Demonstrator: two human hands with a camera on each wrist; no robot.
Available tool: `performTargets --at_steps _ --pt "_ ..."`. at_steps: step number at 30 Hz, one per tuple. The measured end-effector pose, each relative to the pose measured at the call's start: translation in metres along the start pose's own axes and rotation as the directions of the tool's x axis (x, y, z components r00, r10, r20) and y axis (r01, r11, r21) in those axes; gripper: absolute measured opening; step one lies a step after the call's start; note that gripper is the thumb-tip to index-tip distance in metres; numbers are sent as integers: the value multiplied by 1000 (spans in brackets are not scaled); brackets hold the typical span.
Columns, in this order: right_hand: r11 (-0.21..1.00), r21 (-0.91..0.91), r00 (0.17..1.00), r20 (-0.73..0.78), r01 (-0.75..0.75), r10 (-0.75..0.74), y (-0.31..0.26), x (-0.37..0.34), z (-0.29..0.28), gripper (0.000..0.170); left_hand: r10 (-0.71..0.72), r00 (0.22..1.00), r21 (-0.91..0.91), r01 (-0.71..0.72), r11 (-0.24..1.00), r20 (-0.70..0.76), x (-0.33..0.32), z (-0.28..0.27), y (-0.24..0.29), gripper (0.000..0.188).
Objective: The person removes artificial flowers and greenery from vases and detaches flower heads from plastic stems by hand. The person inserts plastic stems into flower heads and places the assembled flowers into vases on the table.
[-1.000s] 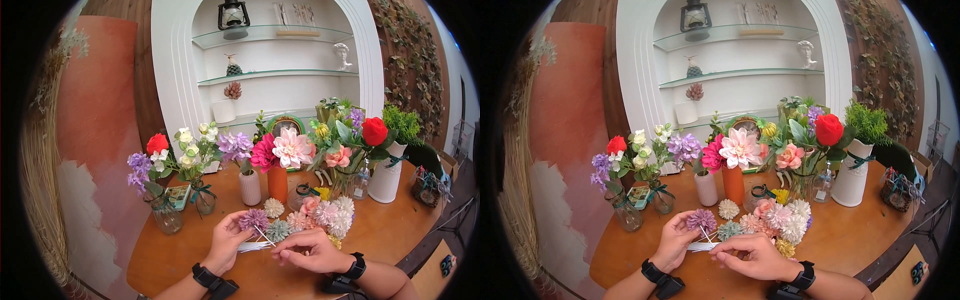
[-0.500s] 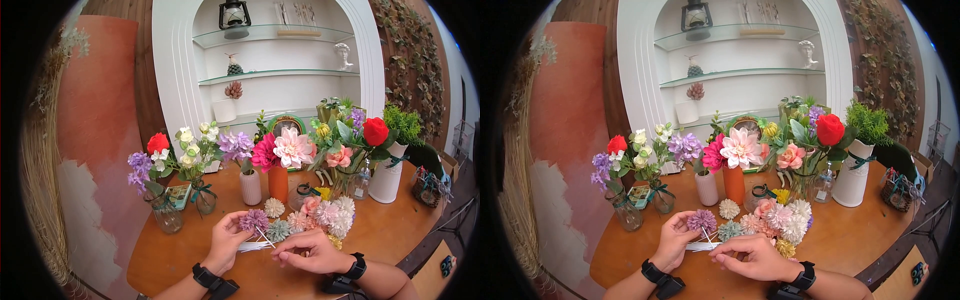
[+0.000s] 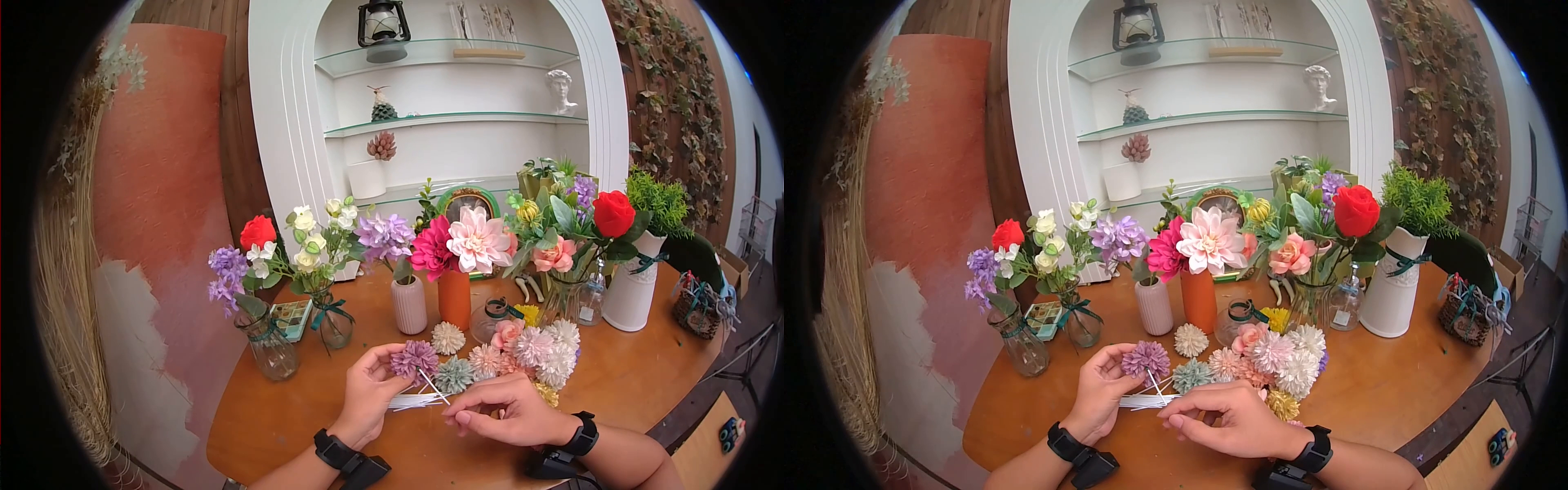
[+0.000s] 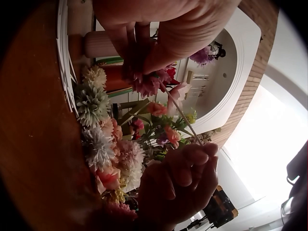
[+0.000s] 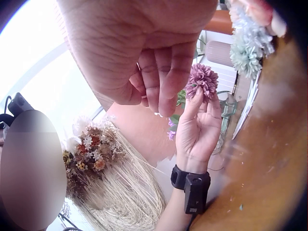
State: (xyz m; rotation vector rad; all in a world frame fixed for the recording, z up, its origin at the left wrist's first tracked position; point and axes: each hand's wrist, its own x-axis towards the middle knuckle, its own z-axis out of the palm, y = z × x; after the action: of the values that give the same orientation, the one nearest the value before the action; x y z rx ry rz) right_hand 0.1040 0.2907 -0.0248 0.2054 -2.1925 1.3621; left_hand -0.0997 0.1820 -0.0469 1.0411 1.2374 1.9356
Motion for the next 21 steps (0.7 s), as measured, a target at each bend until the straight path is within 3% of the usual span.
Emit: performTargets --at_steps 21 --pt "998 15 998 15 -58 57 -5 0 0 17 -5 1000 -1 5 1000 9 0 1 1 41"
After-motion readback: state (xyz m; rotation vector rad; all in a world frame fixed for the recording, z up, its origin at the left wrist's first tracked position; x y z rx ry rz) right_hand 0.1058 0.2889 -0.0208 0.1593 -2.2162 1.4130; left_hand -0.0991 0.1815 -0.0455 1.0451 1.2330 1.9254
